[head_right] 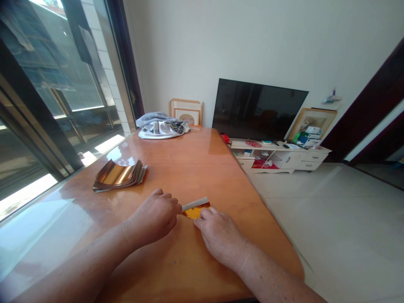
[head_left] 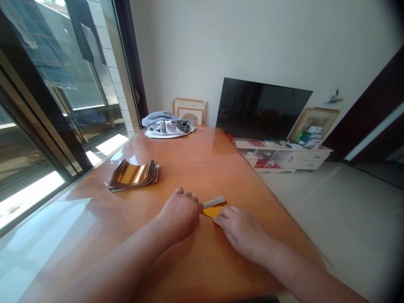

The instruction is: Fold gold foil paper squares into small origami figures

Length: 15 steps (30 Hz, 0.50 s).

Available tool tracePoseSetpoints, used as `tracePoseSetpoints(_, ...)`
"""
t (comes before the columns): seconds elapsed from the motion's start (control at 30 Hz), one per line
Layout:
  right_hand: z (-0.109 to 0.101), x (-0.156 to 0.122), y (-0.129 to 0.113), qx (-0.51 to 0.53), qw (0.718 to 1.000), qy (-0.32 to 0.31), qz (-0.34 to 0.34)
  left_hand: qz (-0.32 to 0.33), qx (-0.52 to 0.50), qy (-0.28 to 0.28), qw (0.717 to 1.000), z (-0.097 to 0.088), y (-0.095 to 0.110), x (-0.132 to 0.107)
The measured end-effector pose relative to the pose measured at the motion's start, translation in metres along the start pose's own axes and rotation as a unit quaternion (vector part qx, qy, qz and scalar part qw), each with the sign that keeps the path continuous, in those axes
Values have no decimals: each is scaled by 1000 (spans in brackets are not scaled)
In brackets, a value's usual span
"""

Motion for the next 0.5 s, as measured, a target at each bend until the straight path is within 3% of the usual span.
tracePoseSetpoints(0.2, -1, 0, 0, 9, 1000, -10, 5, 52, -21, -64, 996, 13, 18, -2)
tracePoseSetpoints(0.5, -2, -1, 1, 39, 999, 0, 6, 10, -3, -109, 994, 13, 10, -4)
Point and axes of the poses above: each hand's wrist, its own x-axis towards the middle knuckle, its own z-axis out of the palm, y = z × x, the point moved 10 cm from there along x, towards the middle knuckle, and after that the axes turned 3 degrees about x, right-handed, at the moved point
